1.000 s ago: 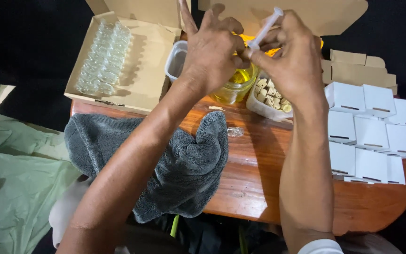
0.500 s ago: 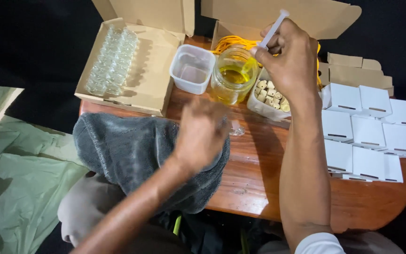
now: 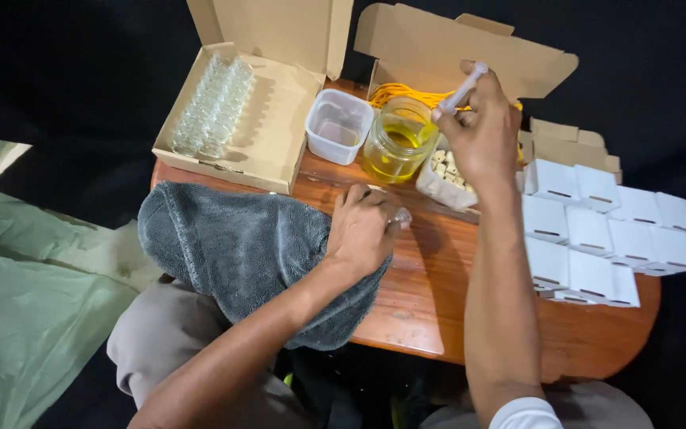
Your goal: The person threads a yellow cord through small wooden beads, then places the assembled cord into a small white box and closes it. Later, the person uses a syringe to draw yellow liquid from a jar and injects it into a small glass vial.
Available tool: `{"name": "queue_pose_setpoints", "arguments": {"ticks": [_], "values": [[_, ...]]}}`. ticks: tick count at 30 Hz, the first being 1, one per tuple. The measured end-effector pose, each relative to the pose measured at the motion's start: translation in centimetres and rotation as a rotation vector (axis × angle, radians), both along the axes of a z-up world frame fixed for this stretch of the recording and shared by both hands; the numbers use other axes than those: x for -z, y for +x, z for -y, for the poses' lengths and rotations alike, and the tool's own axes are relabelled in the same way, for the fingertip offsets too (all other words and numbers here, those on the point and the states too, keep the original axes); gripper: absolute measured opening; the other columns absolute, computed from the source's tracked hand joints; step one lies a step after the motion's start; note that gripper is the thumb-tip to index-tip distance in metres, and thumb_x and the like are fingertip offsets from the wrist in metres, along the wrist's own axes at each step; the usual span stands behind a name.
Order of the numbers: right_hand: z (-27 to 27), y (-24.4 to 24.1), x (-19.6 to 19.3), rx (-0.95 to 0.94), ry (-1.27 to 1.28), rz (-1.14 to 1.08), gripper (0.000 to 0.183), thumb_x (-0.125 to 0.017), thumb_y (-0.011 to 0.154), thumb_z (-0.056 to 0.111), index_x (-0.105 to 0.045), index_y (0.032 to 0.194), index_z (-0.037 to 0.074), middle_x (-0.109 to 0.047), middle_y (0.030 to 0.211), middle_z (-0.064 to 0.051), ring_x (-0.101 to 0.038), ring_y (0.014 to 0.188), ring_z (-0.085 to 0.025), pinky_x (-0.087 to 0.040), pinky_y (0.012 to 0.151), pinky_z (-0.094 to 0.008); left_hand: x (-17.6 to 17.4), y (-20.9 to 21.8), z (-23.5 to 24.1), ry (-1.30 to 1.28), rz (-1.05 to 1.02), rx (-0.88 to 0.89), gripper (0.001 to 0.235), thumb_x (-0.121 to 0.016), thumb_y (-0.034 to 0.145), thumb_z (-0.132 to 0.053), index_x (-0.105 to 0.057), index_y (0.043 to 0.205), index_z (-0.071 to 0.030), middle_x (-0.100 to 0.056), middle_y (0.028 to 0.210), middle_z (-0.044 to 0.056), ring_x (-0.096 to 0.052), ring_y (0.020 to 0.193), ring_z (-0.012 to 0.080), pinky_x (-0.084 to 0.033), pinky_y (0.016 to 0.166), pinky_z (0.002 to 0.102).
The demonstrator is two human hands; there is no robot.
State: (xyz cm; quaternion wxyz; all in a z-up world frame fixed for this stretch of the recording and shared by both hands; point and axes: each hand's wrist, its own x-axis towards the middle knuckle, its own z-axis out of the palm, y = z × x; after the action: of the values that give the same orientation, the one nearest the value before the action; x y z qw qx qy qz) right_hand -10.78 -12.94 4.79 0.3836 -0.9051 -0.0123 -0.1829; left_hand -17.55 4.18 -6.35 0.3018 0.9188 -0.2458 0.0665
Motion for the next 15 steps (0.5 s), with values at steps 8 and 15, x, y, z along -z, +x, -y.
{"name": "queue_pose_setpoints", "arguments": {"ticks": [8,15], "values": [[-0.7,-4.8,-1.2,-0.021,0.343,0.157,0.075,-0.077,0.095,-0.002,-0.031,0.151,0.018,-0.076,0.107,-0.019,-0.078,0.093,-0.020,-0.068,0.078,-0.031,-3.5,-4.1,-1.3,-0.446,-0.251,0.178,0.018,-0.055,0.099,-0.014,-0.053,0.116,-0.009,-0.069,0.097,0.022,-0.065,0.088,0.0435,-0.047,0.074,0.051],[3.0,-11.8,2.1,-0.083,0.647,-0.027,0.085,-0.075,0.094,-0.003,-0.024,0.160,0.016,-0.066,0.100,-0.015,-0.075,0.094,-0.026,-0.069,0.076,-0.036,-2.0,-6.8,-0.3,-0.568,-0.634,0.070,0.023,-0.073,0.087,-0.022,-0.069,0.108,-0.014,-0.077,0.074,0.004,-0.077,0.075,0.0220,-0.056,0.069,0.034]]}}
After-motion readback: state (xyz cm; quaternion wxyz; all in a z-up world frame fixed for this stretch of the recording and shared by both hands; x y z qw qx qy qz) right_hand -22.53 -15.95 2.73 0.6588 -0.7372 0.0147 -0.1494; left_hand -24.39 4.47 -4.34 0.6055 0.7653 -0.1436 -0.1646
